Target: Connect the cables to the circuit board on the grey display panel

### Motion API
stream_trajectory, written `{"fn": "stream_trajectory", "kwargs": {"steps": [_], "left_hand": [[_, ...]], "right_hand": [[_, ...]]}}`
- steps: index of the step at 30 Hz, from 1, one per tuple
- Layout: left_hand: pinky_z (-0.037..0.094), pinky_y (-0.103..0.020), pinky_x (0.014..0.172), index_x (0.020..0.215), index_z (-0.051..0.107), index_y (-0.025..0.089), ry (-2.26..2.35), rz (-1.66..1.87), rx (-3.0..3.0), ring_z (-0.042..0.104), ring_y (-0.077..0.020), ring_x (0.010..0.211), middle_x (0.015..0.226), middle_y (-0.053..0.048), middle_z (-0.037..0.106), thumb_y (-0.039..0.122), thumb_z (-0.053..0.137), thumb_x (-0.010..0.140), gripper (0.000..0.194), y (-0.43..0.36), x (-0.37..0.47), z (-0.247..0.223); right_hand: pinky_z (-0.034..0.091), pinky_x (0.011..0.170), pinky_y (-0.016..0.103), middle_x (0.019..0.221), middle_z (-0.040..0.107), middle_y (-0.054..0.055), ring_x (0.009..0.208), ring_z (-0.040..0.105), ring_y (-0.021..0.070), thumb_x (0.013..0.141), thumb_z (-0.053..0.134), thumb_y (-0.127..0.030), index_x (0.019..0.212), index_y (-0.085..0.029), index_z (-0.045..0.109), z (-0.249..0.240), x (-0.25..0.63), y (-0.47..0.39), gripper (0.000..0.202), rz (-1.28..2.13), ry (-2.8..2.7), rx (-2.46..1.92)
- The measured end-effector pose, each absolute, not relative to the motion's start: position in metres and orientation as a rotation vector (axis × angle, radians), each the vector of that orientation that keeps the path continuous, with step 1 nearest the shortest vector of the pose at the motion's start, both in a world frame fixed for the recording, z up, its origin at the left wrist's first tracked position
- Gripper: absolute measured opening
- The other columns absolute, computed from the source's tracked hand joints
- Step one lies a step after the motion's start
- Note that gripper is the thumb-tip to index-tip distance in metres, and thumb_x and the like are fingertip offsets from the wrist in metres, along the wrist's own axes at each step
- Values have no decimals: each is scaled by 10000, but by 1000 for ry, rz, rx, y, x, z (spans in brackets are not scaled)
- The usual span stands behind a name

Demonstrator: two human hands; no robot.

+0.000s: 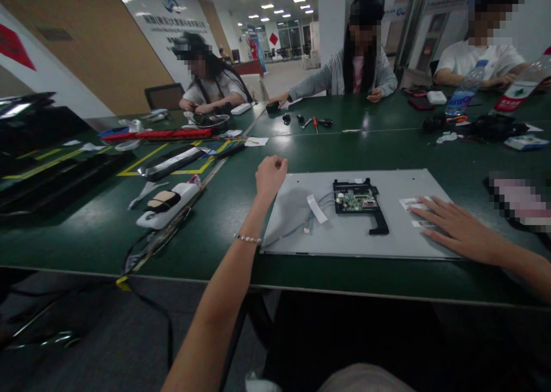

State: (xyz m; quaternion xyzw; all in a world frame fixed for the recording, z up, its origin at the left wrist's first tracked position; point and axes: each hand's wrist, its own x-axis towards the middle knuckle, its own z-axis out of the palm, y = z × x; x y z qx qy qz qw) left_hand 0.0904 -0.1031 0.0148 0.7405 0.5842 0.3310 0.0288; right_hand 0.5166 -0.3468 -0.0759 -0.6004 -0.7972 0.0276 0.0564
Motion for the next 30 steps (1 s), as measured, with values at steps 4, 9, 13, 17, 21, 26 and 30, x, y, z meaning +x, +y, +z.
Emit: {"fn": "stream_trajectory", "kwargs": {"steps": [4, 9, 13, 17, 21, 26, 30], "left_hand": [[434, -347, 811, 868, 653, 212, 1924, 920, 2290, 569, -252, 987, 1014, -86, 643, 409, 505, 921, 252, -116, 96, 18], [432, -395, 869, 953, 652, 211, 1864, 848, 2367, 550, -290, 1078, 1086, -111, 638, 400, 495, 944, 247, -129, 106, 21], [427, -416, 910, 995, 647, 196, 1728, 778, 2382, 551, -291, 1092, 1104, -118, 641, 431, 476, 955, 293, -132, 113, 16], [391, -458, 976, 1056, 625, 194, 1670, 746, 2454, 512, -293, 1159, 1171, -130, 609, 423, 470, 961, 293, -138, 122, 8], [328, -518, 1036, 1107, 602, 197, 1698, 720, 2560, 436, -317, 1253, 1221, -150, 568, 405, 480, 961, 282, -147, 130, 3], [251, -566, 1094, 1145, 584, 208, 1674, 692, 2665, 370, -326, 1330, 1269, -155, 543, 396, 459, 967, 287, -152, 135, -3], [251, -574, 1106, 1184, 571, 214, 1754, 578, 2706, 349, -311, 1354, 1314, -147, 528, 368, 468, 958, 293, -152, 136, -9]], "right_hand": [[274, 1129, 614, 1630, 201, 20, 1467, 218, 348, 964, 346, -530, 1546, -354, 247, -79, 506, -335, 616, 44, -2418, -1795], [285, 1121, 612, 1631, 196, 40, 1458, 239, 361, 962, 331, -569, 1539, -360, 268, -78, 482, -321, 616, 9, -2403, -1811], [270, 1134, 592, 1624, 219, 80, 1465, 225, 351, 972, 286, -593, 1540, -334, 276, -71, 455, -309, 624, 14, -2377, -1840], [275, 1117, 622, 1615, 235, 110, 1454, 239, 381, 975, 261, -603, 1534, -312, 297, -66, 427, -292, 632, 48, -2371, -1831], [283, 1095, 652, 1603, 257, 142, 1442, 252, 407, 982, 255, -587, 1525, -283, 322, -64, 397, -273, 626, 50, -2350, -1774], [294, 1063, 678, 1571, 314, 180, 1420, 275, 441, 987, 254, -566, 1502, -235, 368, -61, 359, -247, 623, 31, -2321, -1731], [235, 1094, 662, 1592, 271, 169, 1438, 224, 437, 980, 236, -577, 1511, -237, 355, -53, 329, -227, 641, 98, -2320, -1824]]}}
